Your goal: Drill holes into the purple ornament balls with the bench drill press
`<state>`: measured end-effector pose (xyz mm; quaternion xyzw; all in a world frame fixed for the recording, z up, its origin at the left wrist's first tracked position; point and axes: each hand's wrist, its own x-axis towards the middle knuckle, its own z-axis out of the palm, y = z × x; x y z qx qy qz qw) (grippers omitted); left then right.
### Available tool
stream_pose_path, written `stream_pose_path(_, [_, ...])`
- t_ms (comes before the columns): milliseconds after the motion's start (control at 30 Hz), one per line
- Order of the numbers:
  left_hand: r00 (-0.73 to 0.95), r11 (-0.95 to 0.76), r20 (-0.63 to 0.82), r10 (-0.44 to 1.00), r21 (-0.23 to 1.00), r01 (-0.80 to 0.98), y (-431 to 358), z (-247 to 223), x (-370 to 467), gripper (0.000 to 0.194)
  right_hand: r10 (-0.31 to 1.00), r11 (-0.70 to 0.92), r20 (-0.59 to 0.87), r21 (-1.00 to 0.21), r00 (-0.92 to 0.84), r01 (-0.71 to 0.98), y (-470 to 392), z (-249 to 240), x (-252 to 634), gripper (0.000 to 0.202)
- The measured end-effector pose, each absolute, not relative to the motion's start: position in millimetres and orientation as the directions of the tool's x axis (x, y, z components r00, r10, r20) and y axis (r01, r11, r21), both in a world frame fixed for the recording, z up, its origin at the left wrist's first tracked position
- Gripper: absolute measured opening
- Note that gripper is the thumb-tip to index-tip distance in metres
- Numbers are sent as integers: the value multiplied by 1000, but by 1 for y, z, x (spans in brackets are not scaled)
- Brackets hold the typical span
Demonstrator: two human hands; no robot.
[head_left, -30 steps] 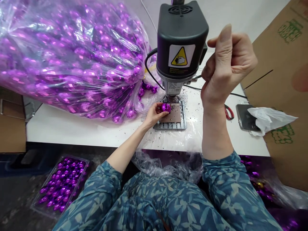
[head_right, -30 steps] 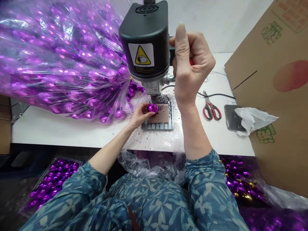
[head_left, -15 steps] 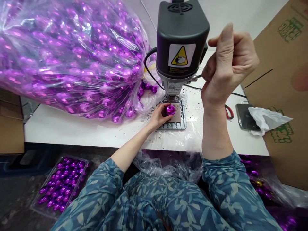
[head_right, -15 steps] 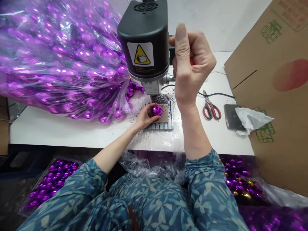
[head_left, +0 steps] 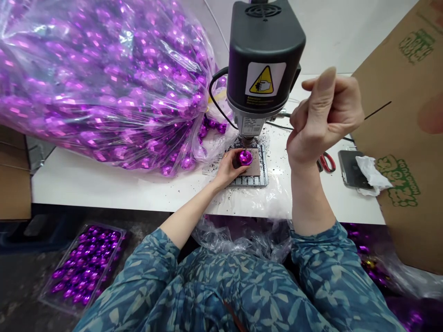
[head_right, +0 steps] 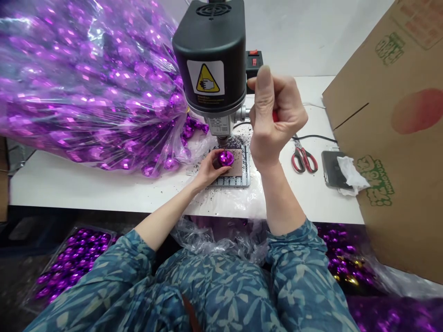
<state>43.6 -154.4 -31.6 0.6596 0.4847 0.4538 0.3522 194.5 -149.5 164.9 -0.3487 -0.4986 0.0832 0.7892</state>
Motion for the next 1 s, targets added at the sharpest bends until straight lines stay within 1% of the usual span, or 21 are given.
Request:
stream_pose_path(67, [118, -283, 258, 959, 908, 310, -154, -32, 44, 61, 447, 779, 742, -598, 500, 190, -153, 157, 195, 54])
stream_pose_path(167, [121, -282, 258, 959, 914, 290, -155, -33, 44, 60, 428, 820, 755, -556, 497, 137, -156, 149, 197, 49])
stream_pose_path(333, [118, -292, 269, 956, 910, 294, -156, -34, 44, 60, 417, 809, 752, -563, 510, 169, -158, 143, 197, 52])
stream_pose_path(667, [108, -315, 296, 949, 904, 290, -152, -40, 45, 61, 315, 893, 835, -422, 451, 158, -145, 118, 209, 37])
stream_pose_path(833, [113, -301, 280, 953, 910, 284, -154, -39, 45, 59, 305, 904, 853, -399, 424, 153, -142, 106, 213, 36])
stream_pose_path(1000, [111, -277, 257, 960, 926, 258, -155, -39, 46, 61, 258, 920, 868, -355, 425, 166, -137, 101, 214, 34])
